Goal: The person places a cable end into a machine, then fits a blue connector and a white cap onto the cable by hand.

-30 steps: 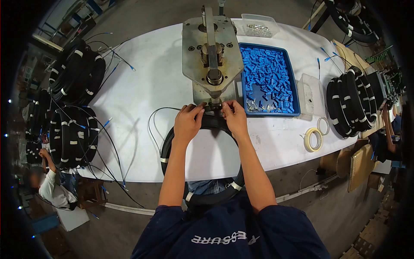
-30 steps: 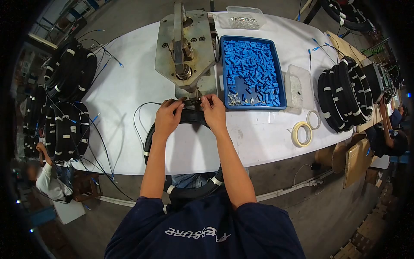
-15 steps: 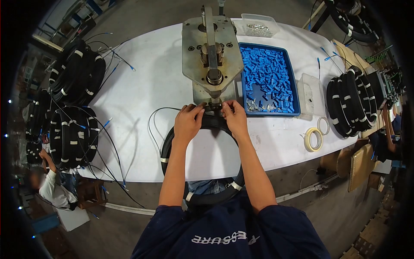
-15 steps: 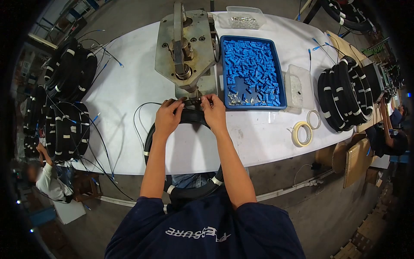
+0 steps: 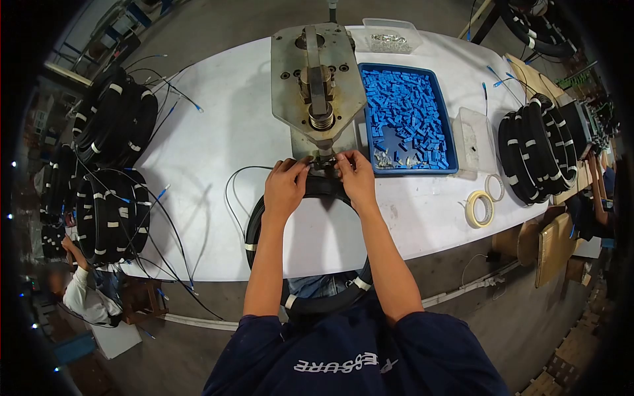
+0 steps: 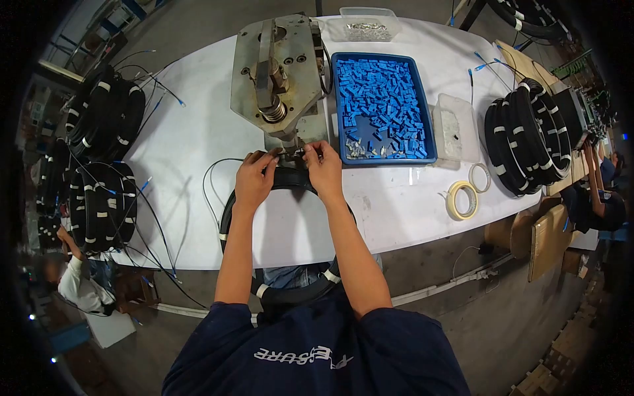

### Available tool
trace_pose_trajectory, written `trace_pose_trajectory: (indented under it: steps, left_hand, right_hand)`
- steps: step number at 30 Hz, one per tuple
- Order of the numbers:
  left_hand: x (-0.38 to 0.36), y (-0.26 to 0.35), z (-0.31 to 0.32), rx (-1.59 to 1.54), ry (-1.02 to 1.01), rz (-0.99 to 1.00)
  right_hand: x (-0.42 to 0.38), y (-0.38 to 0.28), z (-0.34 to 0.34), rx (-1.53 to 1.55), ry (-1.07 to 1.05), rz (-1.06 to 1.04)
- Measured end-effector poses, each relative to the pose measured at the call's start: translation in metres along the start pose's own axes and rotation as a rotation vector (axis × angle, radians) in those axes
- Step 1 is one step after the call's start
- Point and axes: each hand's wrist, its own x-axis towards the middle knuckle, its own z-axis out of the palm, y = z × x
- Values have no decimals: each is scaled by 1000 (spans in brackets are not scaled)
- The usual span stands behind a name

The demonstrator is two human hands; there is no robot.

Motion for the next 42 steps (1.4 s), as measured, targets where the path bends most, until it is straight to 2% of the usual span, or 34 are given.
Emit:
trace_pose_trajectory:
  steps: [8,19,42]
  left_hand:
    - [3,-1,0,-8,47,14]
    - [4,-5,4,45,-5,-11]
    - [3,-7,4,62,-4,-6]
  right_hand:
    - [2,1,3,42,11,-36]
    - [5,7,6,-101,76,-80]
    - [3,3,4,-130,73,-38]
